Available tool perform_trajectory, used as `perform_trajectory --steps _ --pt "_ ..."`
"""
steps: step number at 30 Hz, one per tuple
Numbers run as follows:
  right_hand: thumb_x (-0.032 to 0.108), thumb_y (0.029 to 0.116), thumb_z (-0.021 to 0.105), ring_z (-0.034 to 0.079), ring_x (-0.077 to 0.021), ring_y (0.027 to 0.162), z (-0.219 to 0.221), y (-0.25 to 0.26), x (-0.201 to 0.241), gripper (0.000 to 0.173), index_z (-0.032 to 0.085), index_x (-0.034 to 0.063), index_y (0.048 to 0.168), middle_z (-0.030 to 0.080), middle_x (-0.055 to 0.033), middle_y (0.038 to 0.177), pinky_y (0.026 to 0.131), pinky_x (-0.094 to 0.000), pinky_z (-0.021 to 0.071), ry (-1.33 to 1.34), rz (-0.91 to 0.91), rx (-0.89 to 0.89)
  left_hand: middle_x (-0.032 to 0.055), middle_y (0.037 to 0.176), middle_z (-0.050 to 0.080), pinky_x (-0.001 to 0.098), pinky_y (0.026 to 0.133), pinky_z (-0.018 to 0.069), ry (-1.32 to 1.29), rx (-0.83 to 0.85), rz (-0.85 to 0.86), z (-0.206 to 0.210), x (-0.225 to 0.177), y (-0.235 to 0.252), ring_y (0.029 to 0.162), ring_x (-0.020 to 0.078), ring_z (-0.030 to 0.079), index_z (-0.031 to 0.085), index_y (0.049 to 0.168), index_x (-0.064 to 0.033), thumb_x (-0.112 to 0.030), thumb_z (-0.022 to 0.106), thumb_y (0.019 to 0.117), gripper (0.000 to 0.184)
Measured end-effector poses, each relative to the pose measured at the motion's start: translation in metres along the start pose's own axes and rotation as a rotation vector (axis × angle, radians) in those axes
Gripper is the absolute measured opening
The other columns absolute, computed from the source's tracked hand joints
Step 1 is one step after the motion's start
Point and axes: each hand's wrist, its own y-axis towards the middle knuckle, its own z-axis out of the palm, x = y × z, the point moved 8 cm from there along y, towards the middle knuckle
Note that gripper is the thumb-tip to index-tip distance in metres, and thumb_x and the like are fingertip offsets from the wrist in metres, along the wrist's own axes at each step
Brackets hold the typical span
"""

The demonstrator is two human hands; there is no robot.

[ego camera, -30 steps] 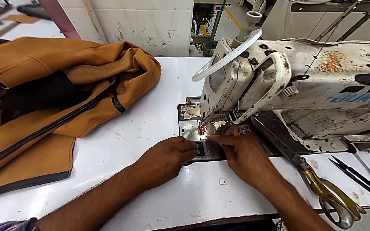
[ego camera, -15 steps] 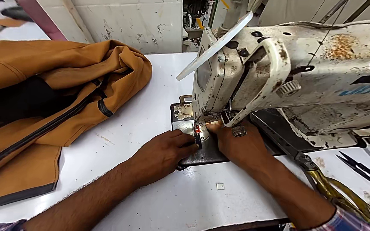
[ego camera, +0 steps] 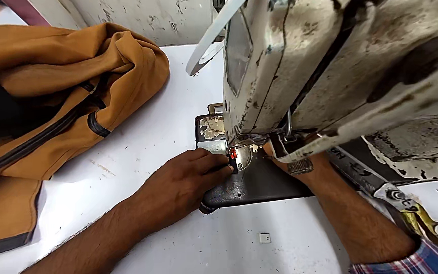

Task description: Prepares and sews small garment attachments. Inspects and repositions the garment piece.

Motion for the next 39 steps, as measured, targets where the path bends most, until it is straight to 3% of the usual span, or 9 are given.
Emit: perform_trajectory --steps 2,4,5,7,14,18,22,33,39 --pt "0.018 0.0889 0.062 0.068 -0.0207 0.086 0.002 -0.003 -0.004 0.018 0.071 0.0027 0.095 0.070 -0.0128 0.087 0.077 -0.0389 0.0523 0.006 -0.050 -0.065 0.0012 0.132 0.068 0.0304 0.099 0.0524 -0.004 -0.004 -0.009 -0.001 0.001 0.000 0.119 0.0166 0.063 0.074 0.126 -0.0166 -0.008 0.054 0.0939 0.039" --pt "0.028 0.0887 0.062 0.063 -0.0132 0.070 0.013 -0.011 -0.018 0.017 0.071 0.0145 0.082 0.064 -0.0025 0.074 0.060 -0.0324 0.0476 -0.018 -0.188 -0.373 0.0014 0.132 0.068 0.0312 0.099 0.0529 -0.024 -0.009 -0.011 -0.001 0.002 0.000 0.120 0.0170 0.063 0.075 0.126 -0.0163 -0.007 0.053 0.0946 0.039" --pt "0.024 0.0926 0.064 0.066 -0.0188 0.080 0.011 -0.005 -0.015 0.013 0.071 0.0136 0.091 0.067 -0.0061 0.084 0.066 -0.0416 0.0521 -0.027 0.025 -0.035 0.0011 0.132 0.068 0.0313 0.100 0.0524 -0.025 -0.009 -0.009 -0.001 0.002 0.000 0.120 0.0169 0.063 0.075 0.125 -0.0166 -0.007 0.053 0.0947 0.039" --pt "0.016 0.0890 0.068 0.067 -0.0264 0.083 0.012 0.002 -0.012 0.007 0.071 0.0099 0.091 0.068 -0.0108 0.088 0.068 -0.0516 0.0525 -0.037 0.186 0.174 0.0002 0.131 0.068 0.0312 0.100 0.0521 -0.023 -0.008 -0.006 0.000 0.003 -0.001 0.120 0.0163 0.062 0.075 0.125 -0.0177 -0.006 0.052 0.0948 0.040" --pt "0.020 0.0866 0.080 0.067 -0.0348 0.092 0.018 -0.001 -0.011 0.016 0.075 0.0060 0.093 0.071 -0.0169 0.093 0.082 -0.0594 0.0510 -0.168 0.159 0.214 -0.0021 0.130 0.068 0.0300 0.099 0.0523 -0.030 -0.001 -0.033 0.005 0.005 -0.003 0.120 0.0146 0.063 0.072 0.127 -0.0193 -0.007 0.050 0.0974 0.039" --pt "0.022 0.0907 0.074 0.068 -0.0427 0.092 0.015 -0.006 -0.007 0.025 0.074 -0.0027 0.097 0.071 -0.0247 0.092 0.083 -0.0628 0.0489 -0.127 0.170 0.197 -0.0008 0.132 0.067 0.0304 0.099 0.0519 -0.055 0.021 -0.029 0.008 0.006 -0.002 0.120 0.0159 0.062 0.070 0.130 -0.0182 -0.005 0.048 0.0990 0.041" --pt "0.022 0.0855 0.074 0.070 -0.0399 0.091 0.011 -0.013 -0.012 0.029 0.074 -0.0044 0.097 0.071 -0.0247 0.092 0.082 -0.0577 0.0520 -0.063 0.168 0.108 0.0017 0.133 0.066 0.0314 0.097 0.0521 -0.046 0.027 -0.008 0.008 0.005 0.000 0.119 0.0185 0.062 0.069 0.130 -0.0158 -0.003 0.047 0.0994 0.040" --pt "0.022 0.0928 0.071 0.066 -0.0434 0.109 0.022 -0.012 -0.021 0.032 0.074 -0.0055 0.108 0.071 -0.0278 0.109 0.098 -0.0582 0.0467 -0.064 0.281 0.270 0.0042 0.127 0.067 0.0314 0.095 0.0532 -0.029 0.004 0.005 0.003 0.002 0.004 0.113 0.0203 0.064 0.070 0.125 -0.0136 -0.002 0.048 0.0989 0.036" --pt "0.018 0.0898 0.072 0.068 -0.0415 0.096 0.018 -0.007 -0.016 0.022 0.075 -0.0025 0.098 0.071 -0.0247 0.096 0.087 -0.0599 0.0495 -0.047 0.206 0.150 0.0028 0.130 0.067 0.0314 0.098 0.0525 -0.022 0.016 -0.011 0.004 0.004 0.003 0.117 0.0192 0.064 0.070 0.127 -0.0150 -0.003 0.048 0.0986 0.038"
